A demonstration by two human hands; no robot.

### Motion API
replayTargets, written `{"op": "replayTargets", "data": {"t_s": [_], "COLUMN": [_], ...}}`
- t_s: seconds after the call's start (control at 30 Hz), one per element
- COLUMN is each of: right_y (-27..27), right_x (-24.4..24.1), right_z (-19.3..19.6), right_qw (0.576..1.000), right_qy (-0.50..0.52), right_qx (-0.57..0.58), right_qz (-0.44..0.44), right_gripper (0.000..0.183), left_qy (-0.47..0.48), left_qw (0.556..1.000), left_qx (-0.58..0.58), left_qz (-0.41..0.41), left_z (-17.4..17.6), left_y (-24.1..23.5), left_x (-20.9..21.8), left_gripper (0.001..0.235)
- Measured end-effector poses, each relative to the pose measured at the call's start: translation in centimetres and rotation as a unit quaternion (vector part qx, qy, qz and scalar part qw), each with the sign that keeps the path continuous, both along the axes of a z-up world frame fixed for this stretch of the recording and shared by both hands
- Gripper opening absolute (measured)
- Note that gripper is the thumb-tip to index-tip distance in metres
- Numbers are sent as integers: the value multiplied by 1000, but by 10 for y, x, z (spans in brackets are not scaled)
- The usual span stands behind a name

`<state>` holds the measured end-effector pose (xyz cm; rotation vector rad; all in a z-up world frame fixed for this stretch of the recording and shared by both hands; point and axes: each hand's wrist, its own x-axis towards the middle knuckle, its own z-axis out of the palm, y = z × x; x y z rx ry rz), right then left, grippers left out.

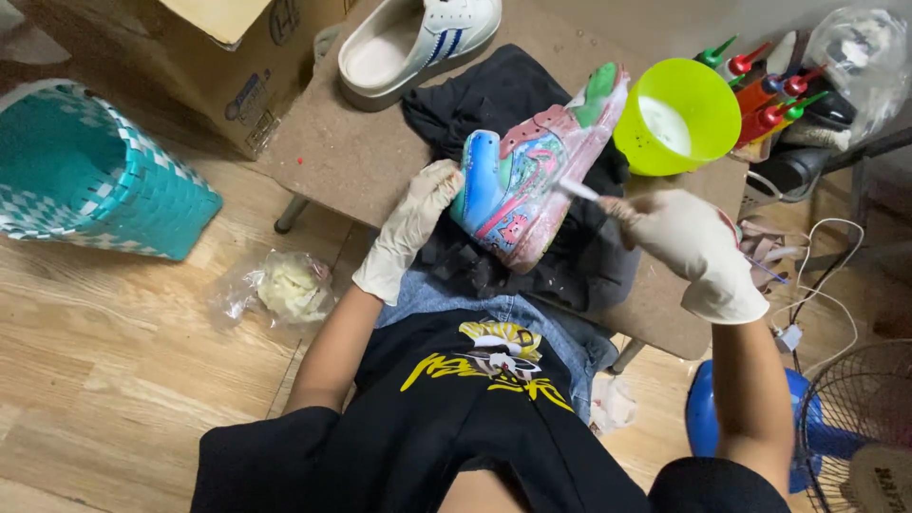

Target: The person cleans a colorful sneaker by repeatedly dipping a toothbrush into a yellow bowl of white liquid and scrubbing the shoe's upper and sole. They also wipe the shoe with a black cloth. The shoe is held in the left hand while the right hand performs the cleaning actions.

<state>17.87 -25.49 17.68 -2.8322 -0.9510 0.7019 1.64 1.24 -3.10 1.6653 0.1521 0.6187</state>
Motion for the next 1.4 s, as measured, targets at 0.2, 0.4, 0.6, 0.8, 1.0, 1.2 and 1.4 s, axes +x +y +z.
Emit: {"op": "replayTargets", "data": {"t_s": [0.2,0.4,0.6,0.8,1.0,1.2,1.4], "right_y": [-9,-1,-7,-1,10,11,8], "right_x": [3,-3,0,-16,-21,-13,-25], "right_z": [-25,-9,-29,-2,-4,-5,-11], "right_qw": [998,995,981,987,984,965,984], "right_qy": [-50,-73,-192,-159,-172,-258,-170], "right_qx": [10,3,25,2,13,-37,19], "right_qz": [-38,-74,-1,18,38,1,57], "right_gripper": [64,65,45,35,38,52,39], "left_qy": [-130,-146,-93,-73,-41,-44,-84], "left_qw": [976,969,871,926,984,983,987], "left_qx": [-176,136,438,301,42,-167,-117], "left_qz": [10,144,204,215,168,69,65], "left_z": [9,55,102,76,29,18,-5], "left_y": [-4,-15,0,-15,-18,-17,-11], "left_x": [10,-13,-20,-2,9,10,14], "left_gripper": [31,29,14,7,10,16,28]}}
